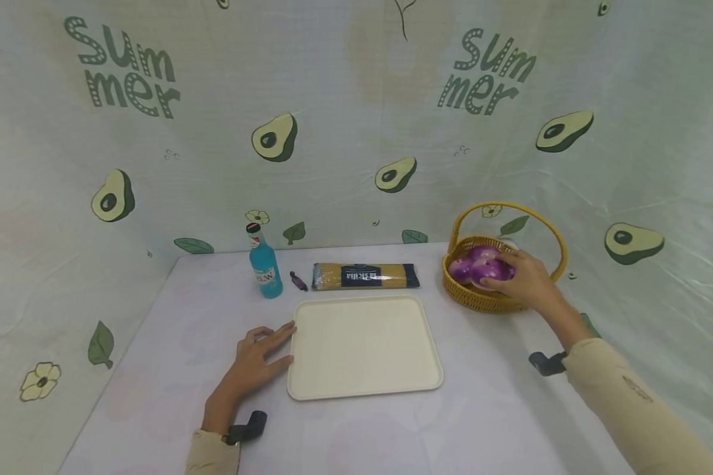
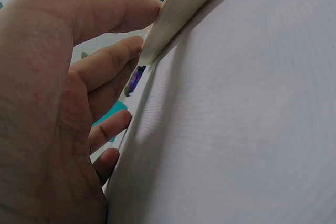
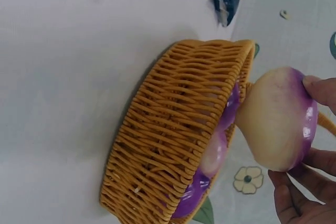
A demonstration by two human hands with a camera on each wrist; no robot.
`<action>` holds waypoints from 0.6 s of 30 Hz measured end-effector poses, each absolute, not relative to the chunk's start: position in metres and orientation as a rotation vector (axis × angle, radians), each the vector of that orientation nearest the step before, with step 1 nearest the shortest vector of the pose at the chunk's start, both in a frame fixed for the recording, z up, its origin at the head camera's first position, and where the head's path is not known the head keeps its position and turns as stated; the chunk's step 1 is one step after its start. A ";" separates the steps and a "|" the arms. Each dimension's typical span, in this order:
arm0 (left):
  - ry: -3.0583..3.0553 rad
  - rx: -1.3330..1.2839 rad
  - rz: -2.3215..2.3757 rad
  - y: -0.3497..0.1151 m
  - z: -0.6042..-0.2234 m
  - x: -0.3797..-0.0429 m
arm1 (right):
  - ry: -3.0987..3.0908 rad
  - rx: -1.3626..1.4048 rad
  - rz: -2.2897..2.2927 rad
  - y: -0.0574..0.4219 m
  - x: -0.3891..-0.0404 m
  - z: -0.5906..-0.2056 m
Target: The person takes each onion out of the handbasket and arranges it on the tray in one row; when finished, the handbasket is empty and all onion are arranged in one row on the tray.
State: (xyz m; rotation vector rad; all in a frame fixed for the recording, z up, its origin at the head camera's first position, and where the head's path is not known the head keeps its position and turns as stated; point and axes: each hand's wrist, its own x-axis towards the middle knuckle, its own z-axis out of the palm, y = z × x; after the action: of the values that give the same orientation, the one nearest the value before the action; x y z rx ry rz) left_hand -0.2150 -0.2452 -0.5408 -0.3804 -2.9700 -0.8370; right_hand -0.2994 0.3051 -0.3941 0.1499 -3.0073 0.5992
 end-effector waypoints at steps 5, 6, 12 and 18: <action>-2.967 -0.380 -0.849 -0.245 -0.539 -0.215 | -2.984 0.198 0.602 0.300 -0.295 -0.393; -2.962 -0.386 -0.860 -0.245 -0.540 -0.215 | -2.977 0.210 0.599 0.298 -0.295 -0.393; -2.955 -0.392 -0.864 -0.246 -0.541 -0.216 | -2.933 0.243 0.593 0.289 -0.289 -0.391; -2.963 -0.391 -0.834 -0.246 -0.540 -0.215 | -2.924 0.226 0.600 0.282 -0.287 -0.394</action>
State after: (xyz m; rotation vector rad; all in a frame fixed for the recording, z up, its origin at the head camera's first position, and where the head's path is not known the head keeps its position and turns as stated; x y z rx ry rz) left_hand -0.2146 -0.2460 -0.5402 -0.3905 -2.9626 -0.8336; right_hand -0.2872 0.2818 -0.3937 0.2264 -2.9236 0.5996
